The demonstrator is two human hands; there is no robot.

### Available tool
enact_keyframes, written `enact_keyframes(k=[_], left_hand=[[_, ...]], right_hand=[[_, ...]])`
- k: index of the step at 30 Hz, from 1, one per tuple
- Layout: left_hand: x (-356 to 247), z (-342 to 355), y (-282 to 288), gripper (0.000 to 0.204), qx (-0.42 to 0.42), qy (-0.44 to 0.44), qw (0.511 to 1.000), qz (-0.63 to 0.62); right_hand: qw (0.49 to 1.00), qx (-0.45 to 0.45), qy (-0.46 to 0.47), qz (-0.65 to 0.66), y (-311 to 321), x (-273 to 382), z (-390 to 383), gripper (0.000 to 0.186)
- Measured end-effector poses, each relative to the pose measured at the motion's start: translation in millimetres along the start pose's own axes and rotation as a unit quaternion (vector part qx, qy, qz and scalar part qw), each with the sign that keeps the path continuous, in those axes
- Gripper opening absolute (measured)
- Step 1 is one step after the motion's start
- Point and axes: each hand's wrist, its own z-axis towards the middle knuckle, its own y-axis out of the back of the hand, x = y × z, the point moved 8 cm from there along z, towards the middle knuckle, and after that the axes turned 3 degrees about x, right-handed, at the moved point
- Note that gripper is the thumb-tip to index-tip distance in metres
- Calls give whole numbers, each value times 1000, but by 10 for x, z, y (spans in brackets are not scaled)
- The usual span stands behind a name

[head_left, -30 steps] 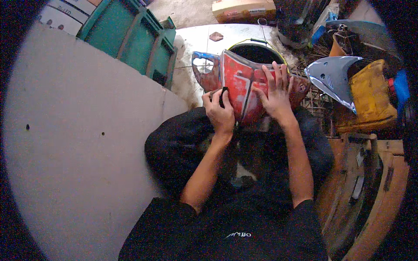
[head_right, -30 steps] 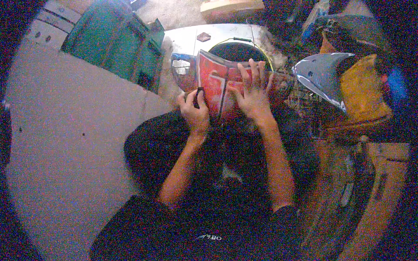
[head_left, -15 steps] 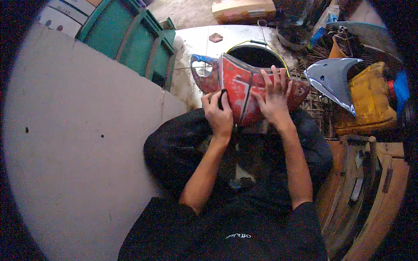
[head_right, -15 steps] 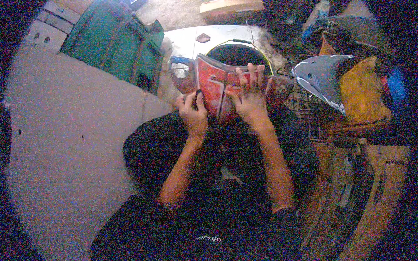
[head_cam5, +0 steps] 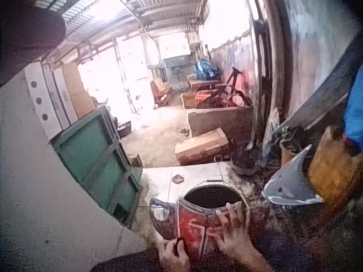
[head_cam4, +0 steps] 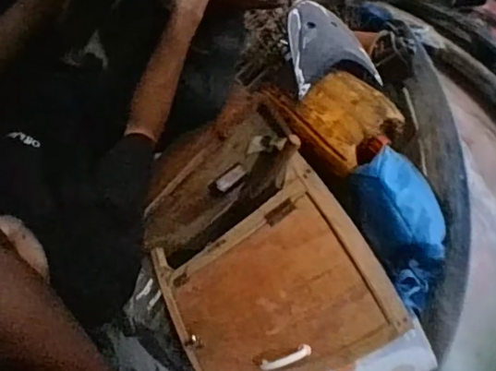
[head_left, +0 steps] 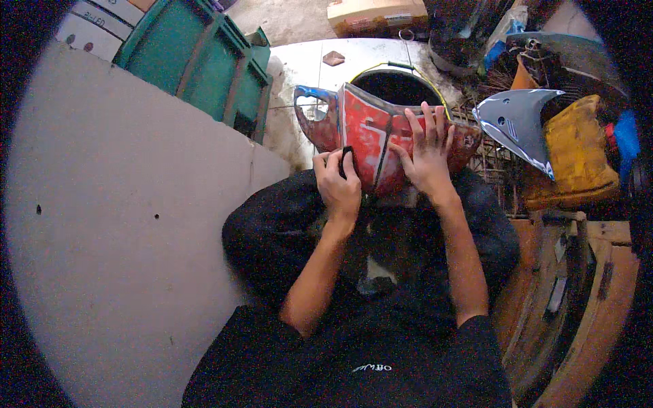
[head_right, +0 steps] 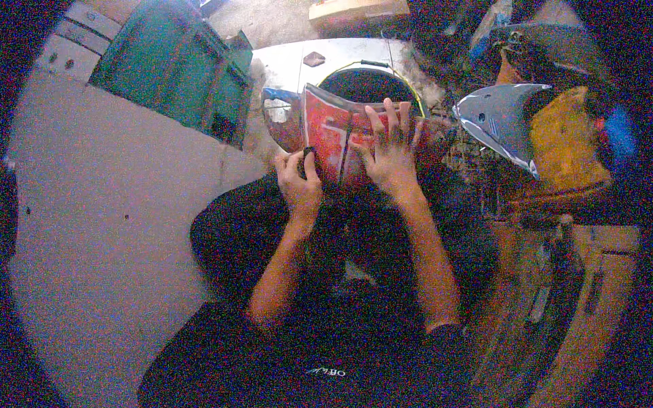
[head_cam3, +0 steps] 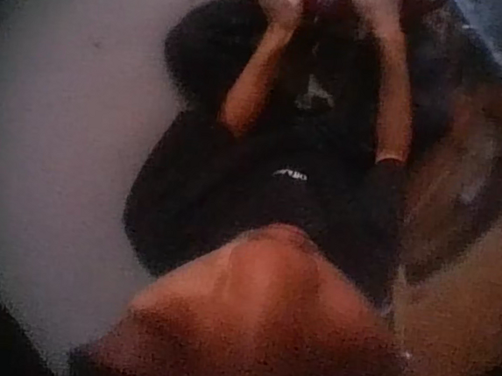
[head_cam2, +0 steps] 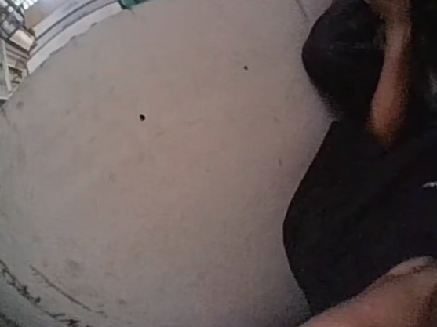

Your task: The person sands the surface of a red and blue motorcycle fairing by hand with a piece of sandpaper, moving the sandpaper in repeated strokes across different sections of the part while holding it steady with their other hand.

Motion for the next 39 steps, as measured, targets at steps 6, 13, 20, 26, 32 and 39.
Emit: enact_keyframes(k=[6, 13, 20, 26, 32, 39], left_hand=[[-13, 125, -65, 17, -8, 21, 1000, -19], [-48, 155, -48, 17, -10, 2, 1000, -12], [38, 5, -104, 17, 49, -3, 999, -1], [125, 6, -92, 19, 57, 11, 998, -15], [115, 187, -126, 23, 46, 29, 998, -23], [58, 195, -75, 18, 34, 30, 998, -37]], right_hand=[[1000, 23, -6, -6, -52, -38, -24, 72], [1000, 16, -4, 6, 17, 6, 1, 72], [1000, 17, -10, 4, -22, -9, -10, 72], [1000, 21, 5, 7, -61, 1, 11, 72], [1000, 18, 0, 5, -43, -19, 5, 71], [1000, 8, -1, 14, -38, 2, 13, 71]])
